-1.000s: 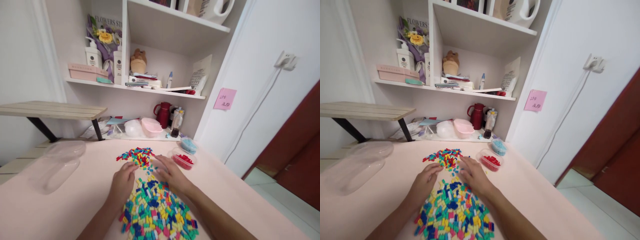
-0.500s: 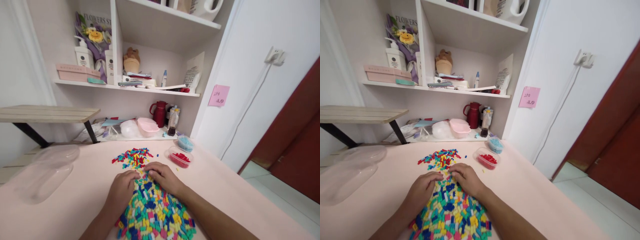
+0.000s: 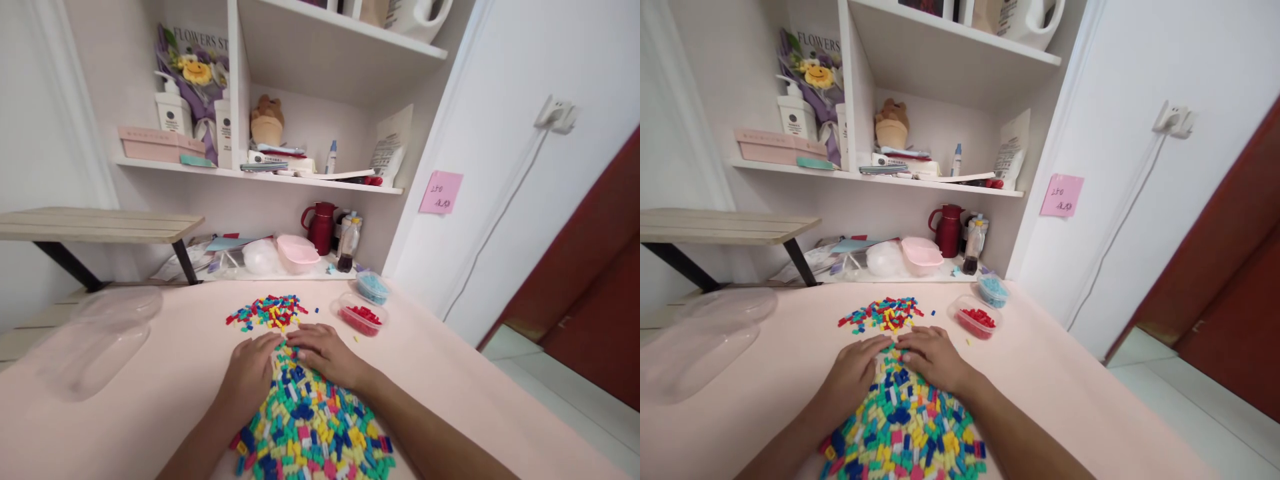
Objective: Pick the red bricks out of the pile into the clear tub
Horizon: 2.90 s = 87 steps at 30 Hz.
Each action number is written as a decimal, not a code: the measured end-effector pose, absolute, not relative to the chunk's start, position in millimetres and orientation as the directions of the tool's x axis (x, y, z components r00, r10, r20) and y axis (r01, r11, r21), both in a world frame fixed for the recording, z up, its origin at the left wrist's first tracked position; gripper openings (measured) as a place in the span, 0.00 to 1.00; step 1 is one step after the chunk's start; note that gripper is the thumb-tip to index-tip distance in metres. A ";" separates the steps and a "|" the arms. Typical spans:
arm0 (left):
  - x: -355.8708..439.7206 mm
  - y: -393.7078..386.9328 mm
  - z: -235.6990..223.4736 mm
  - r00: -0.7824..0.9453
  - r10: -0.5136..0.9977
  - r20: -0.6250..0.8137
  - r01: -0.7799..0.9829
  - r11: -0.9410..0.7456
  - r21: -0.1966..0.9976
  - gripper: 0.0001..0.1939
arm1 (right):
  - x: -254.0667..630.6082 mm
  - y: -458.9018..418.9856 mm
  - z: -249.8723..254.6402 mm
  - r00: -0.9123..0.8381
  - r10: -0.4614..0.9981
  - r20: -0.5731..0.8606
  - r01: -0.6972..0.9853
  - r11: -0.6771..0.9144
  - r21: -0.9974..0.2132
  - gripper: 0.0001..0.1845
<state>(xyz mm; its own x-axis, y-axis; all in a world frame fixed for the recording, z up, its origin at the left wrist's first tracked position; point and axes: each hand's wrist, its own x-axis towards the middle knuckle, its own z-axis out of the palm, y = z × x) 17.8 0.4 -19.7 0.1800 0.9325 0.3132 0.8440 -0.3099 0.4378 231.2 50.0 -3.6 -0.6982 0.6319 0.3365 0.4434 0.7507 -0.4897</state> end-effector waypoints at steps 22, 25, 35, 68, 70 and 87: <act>15.6 1.0 -15.5 0.091 0.933 0.347 0.866 -0.247 0.436 0.29 | 229.4 57.2 -14.9 -0.450 0.817 0.361 0.349 0.533 -0.770 0.11; 16.2 -0.1 -13.2 0.102 0.936 0.337 0.849 -0.258 0.460 0.29 | 228.1 58.7 -18.0 -0.476 0.763 0.437 0.443 0.638 -0.630 0.20; 14.3 0.9 -19.3 0.044 0.912 0.407 0.807 -0.272 0.524 0.26 | 225.4 53.5 -14.2 -0.561 0.726 0.399 0.539 0.685 -0.489 0.14; 8.6 -1.3 -12.4 -0.332 0.872 0.359 0.484 -0.170 0.859 0.15 | 239.6 66.4 -13.6 -0.458 0.800 0.388 0.485 0.590 -0.645 0.13; 8.7 -1.5 -12.4 -0.324 0.875 0.359 0.483 -0.173 0.858 0.15 | 239.2 65.8 -13.6 -0.483 0.781 0.396 0.476 0.614 -0.630 0.12; 6.5 -1.0 -11.5 -0.361 0.878 0.315 0.455 -0.129 0.881 0.14 | 304.6 78.6 27.9 -0.107 0.687 0.719 0.827 0.462 -0.319 0.12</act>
<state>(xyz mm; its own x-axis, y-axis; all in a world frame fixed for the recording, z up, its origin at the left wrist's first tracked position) 6.5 -1.0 -11.5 -0.3606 0.8780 0.3148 0.4549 -0.1291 0.8812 304.6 78.6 27.9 -0.1065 0.6868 0.7190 0.8272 0.4625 -0.3192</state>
